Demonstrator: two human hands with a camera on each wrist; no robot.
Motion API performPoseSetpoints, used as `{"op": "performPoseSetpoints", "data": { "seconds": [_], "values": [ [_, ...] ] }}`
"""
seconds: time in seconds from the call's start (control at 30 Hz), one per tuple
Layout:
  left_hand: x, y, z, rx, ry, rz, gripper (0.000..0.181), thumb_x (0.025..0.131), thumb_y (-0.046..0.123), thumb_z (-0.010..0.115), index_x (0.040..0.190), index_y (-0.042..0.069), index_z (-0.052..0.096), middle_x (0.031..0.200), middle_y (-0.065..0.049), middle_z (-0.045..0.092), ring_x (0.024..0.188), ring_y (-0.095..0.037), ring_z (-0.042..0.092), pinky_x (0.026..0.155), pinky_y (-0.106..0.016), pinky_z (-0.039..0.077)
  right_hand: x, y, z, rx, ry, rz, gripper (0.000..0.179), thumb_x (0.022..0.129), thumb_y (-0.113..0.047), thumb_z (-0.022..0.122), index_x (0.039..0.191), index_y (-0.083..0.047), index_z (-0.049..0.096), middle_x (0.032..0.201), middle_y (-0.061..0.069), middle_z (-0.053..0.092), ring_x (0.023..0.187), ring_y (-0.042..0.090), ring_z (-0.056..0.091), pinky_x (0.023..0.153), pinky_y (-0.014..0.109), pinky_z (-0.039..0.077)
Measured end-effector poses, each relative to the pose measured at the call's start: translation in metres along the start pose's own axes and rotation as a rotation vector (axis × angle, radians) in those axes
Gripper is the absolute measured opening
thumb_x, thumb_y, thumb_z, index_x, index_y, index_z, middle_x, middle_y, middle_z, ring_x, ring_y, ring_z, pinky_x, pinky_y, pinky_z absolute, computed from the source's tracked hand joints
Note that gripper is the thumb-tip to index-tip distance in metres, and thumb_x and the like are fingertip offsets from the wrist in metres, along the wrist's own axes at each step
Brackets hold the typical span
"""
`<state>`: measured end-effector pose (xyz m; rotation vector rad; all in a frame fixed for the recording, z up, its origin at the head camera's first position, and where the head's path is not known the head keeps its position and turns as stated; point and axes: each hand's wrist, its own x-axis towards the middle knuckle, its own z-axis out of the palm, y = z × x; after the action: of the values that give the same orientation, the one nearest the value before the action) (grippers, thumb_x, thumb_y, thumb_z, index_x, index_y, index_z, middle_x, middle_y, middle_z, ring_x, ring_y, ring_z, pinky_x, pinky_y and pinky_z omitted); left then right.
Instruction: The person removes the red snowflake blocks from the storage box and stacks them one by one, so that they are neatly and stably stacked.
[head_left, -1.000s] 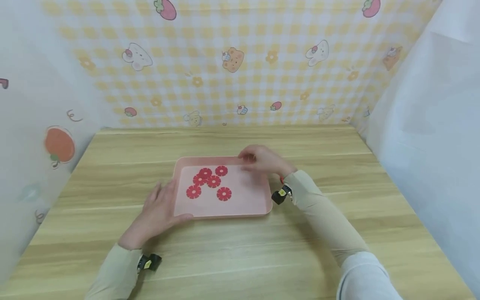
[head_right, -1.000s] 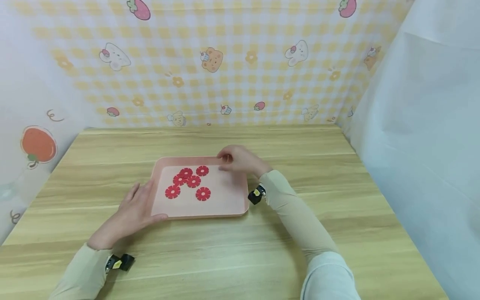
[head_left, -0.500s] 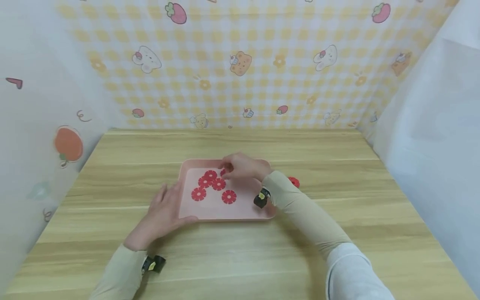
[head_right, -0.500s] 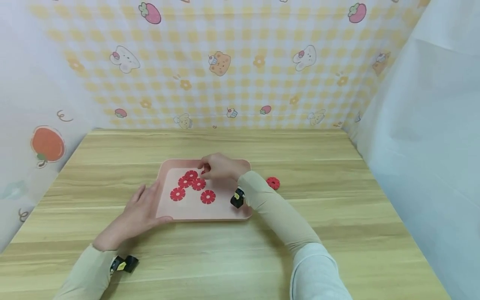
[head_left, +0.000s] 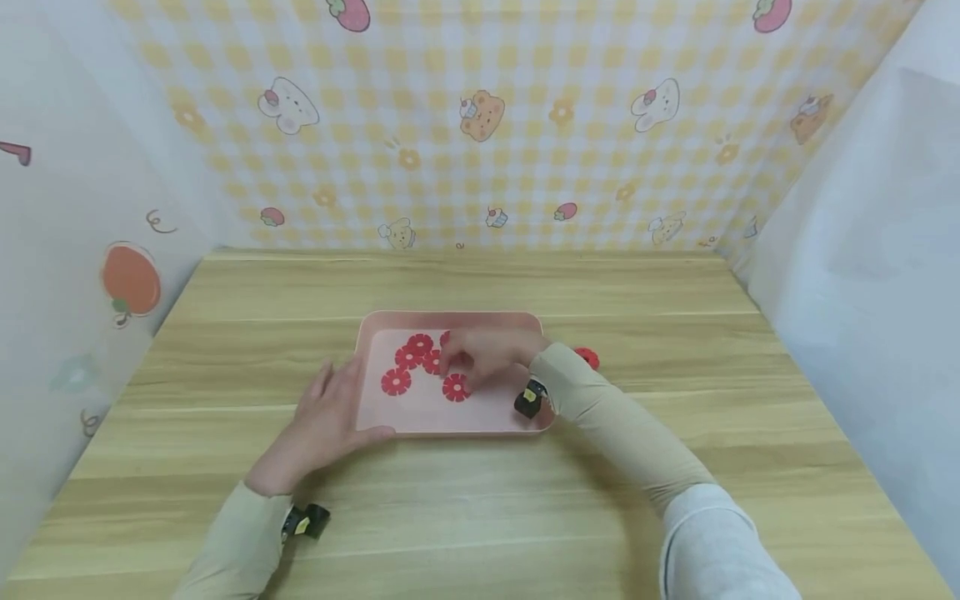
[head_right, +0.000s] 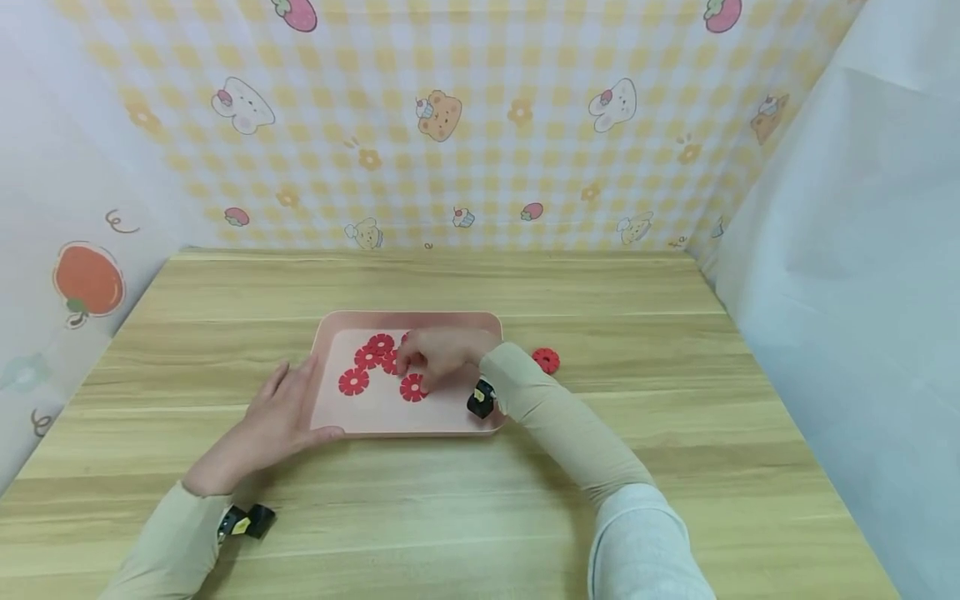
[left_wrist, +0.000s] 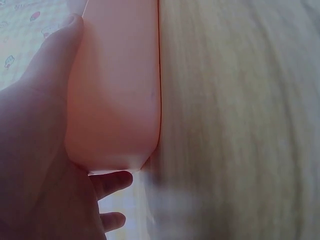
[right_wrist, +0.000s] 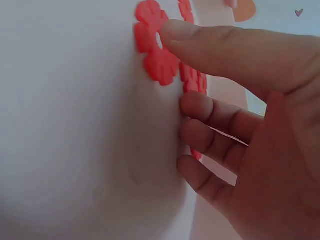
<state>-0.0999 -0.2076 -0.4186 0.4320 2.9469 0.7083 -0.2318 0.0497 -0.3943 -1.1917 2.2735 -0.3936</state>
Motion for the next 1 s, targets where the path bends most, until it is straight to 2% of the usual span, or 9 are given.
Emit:
{"op": "performPoseSetpoints", "data": {
  "seconds": [0.13, 0.37, 0.67, 0.9, 1.0],
  "values": [
    [0.000, 0.001, -0.001, -0.002, 0.009, 0.002, 0.118, 0.070, 0.061, 0.075, 0.150, -0.002, 0.015, 0.151, -0.024, 0.028, 0.138, -0.044, 0.026, 0.114, -0.063, 0.007, -0.001, -0.002, 0.003, -0.036, -0.020, -0.004, 0.038, 0.076, -0.018, 0.080, 0.110, -0.030, 0.066, 0.111, -0.010, 0.053, 0.106, 0.009, 0.046, 0.088, 0.023, 0.048],
    [0.000, 0.007, 0.002, -0.018, 0.004, -0.004, 0.119, 0.070, 0.060, 0.075, 0.151, -0.001, 0.013, 0.152, -0.023, 0.027, 0.139, -0.046, 0.021, 0.113, -0.064, 0.008, -0.007, 0.004, 0.006, -0.011, 0.069, 0.050, 0.036, 0.078, -0.021, 0.078, 0.111, -0.030, 0.065, 0.108, -0.010, 0.053, 0.098, 0.010, 0.049, 0.083, 0.020, 0.048],
    [-0.003, 0.009, -0.005, 0.008, 0.013, -0.002, 0.117, 0.071, 0.060, 0.074, 0.149, -0.004, 0.015, 0.152, -0.026, 0.026, 0.139, -0.048, 0.021, 0.113, -0.064, 0.008, -0.006, 0.004, 0.007, -0.022, 0.119, 0.052, 0.044, 0.076, -0.026, 0.080, 0.117, -0.029, 0.064, 0.124, -0.008, 0.051, 0.110, 0.009, 0.046, 0.093, 0.024, 0.048],
    [-0.004, 0.008, -0.005, -0.005, 0.003, -0.013, 0.118, 0.070, 0.059, 0.075, 0.150, -0.003, 0.015, 0.154, -0.024, 0.024, 0.139, -0.047, 0.022, 0.114, -0.064, 0.008, -0.004, 0.001, 0.014, -0.033, 0.153, 0.024, 0.039, 0.078, -0.024, 0.078, 0.115, -0.021, 0.065, 0.109, -0.008, 0.054, 0.095, 0.009, 0.050, 0.081, 0.018, 0.049],
    [-0.004, 0.007, -0.004, -0.010, 0.004, -0.012, 0.117, 0.070, 0.059, 0.075, 0.150, -0.003, 0.015, 0.153, -0.024, 0.025, 0.138, -0.046, 0.024, 0.114, -0.063, 0.007, -0.004, -0.001, 0.016, -0.033, 0.167, 0.036, 0.039, 0.079, -0.023, 0.077, 0.115, -0.019, 0.065, 0.106, -0.008, 0.054, 0.092, 0.009, 0.051, 0.079, 0.017, 0.049]
  ]
}}
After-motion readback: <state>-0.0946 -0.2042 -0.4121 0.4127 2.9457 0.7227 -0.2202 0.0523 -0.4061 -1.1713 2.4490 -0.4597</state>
